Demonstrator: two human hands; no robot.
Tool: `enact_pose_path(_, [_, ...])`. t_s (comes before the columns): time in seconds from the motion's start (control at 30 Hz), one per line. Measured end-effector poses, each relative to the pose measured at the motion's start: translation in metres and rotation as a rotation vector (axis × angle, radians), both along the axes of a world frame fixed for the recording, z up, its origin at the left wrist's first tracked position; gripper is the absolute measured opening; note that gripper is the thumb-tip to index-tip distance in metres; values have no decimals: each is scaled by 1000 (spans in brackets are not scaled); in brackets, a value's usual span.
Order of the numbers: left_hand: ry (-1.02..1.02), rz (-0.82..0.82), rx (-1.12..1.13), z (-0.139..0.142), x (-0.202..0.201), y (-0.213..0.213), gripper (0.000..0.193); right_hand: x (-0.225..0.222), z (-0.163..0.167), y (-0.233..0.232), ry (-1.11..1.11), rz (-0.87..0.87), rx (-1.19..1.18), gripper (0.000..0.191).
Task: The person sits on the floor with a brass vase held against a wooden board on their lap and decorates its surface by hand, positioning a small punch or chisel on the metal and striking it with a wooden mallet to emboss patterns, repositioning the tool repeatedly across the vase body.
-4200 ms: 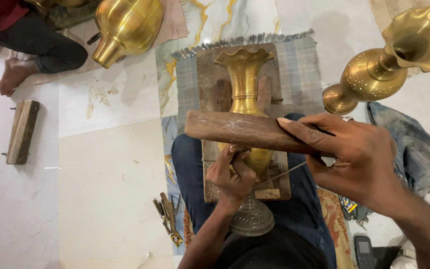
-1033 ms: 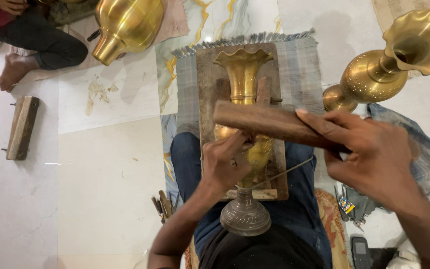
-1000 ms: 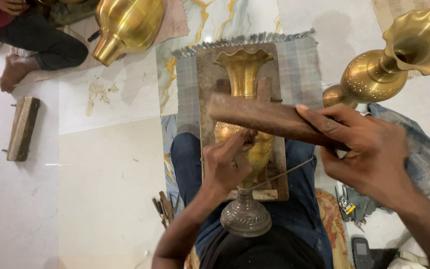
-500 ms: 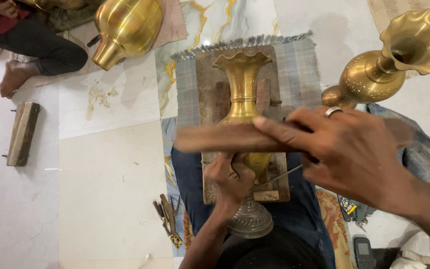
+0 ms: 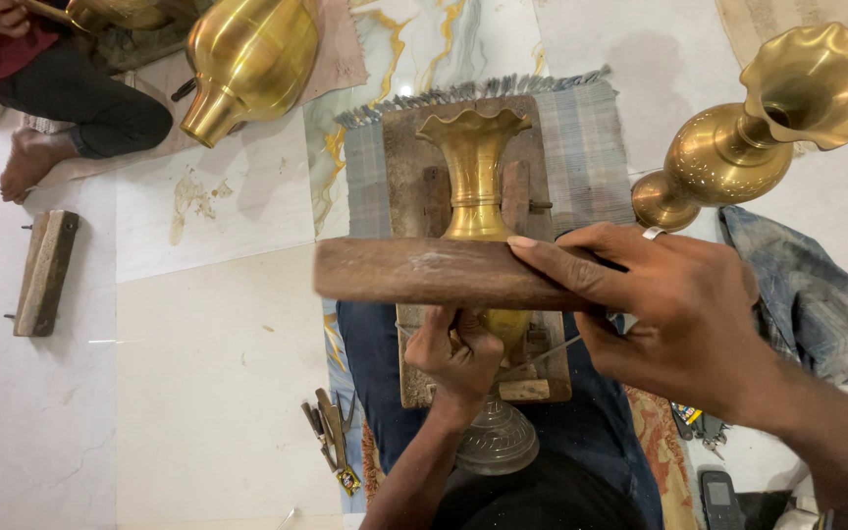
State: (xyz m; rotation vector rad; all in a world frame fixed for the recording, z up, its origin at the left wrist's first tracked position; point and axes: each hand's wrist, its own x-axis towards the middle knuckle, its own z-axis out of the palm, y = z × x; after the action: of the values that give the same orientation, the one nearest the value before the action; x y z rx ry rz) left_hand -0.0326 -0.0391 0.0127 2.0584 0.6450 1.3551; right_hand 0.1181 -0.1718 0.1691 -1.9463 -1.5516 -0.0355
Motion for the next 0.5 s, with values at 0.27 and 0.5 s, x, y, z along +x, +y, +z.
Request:
enact_pose_path(0.27, [46,-38,-58,3,-1,2,21,-6,12,5,-329,27,-106,76])
enact_pose_path(0.5, [102,-100,6,19,2,8,28,0,5,15,-181,25,-55,79])
